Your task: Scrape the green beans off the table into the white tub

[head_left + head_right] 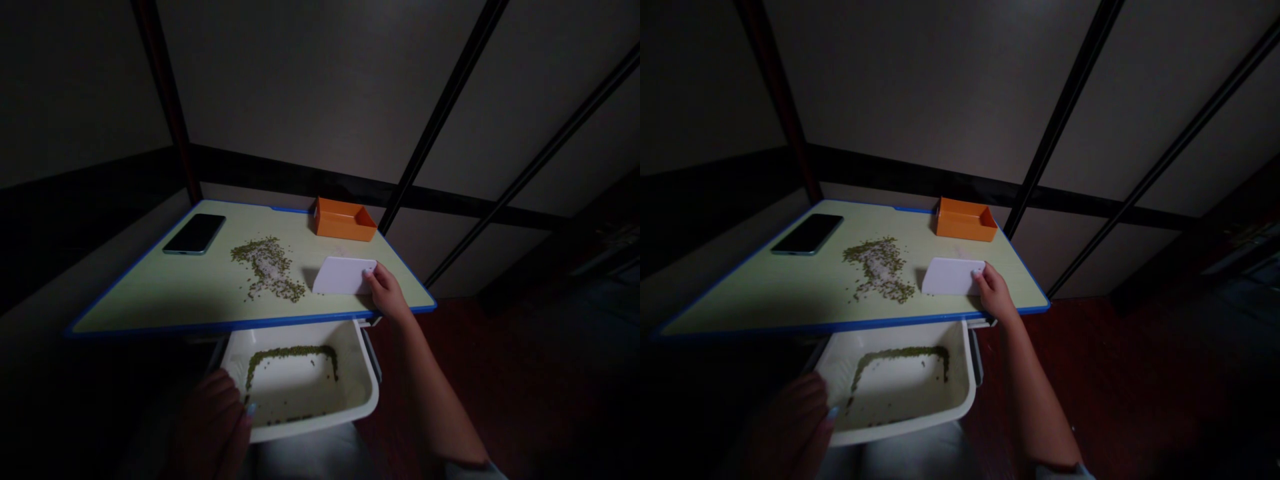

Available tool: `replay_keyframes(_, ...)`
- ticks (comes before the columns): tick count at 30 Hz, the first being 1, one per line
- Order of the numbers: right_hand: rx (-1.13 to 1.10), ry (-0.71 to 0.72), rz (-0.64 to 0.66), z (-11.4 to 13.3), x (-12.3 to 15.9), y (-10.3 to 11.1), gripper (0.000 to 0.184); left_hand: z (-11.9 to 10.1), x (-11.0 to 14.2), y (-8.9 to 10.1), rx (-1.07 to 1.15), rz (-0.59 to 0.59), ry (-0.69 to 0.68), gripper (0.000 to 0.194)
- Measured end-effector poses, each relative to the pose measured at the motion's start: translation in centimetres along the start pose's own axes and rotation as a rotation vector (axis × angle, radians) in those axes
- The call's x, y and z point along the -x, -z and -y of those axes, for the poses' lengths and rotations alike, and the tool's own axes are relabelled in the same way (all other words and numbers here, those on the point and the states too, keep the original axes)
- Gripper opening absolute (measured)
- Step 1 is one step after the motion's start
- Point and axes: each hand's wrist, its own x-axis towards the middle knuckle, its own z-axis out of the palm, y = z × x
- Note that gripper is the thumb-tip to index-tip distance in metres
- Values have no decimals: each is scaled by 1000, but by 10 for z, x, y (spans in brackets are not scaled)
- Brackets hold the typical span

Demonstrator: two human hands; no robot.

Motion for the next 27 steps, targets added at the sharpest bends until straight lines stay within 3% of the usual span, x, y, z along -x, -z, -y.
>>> replay_keyframes(4,-13,-4,16,1,1,-1,24,-1,1,0,1,-10,9,19)
replay_keyframes(14,73,-5,-113,-3,2,-2,24,-4,-6,1,4,-18,18,20)
replay_keyframes(27,31,-27,-140,6,2,-2,29,-2,-2,-1,-1,-7,19,21)
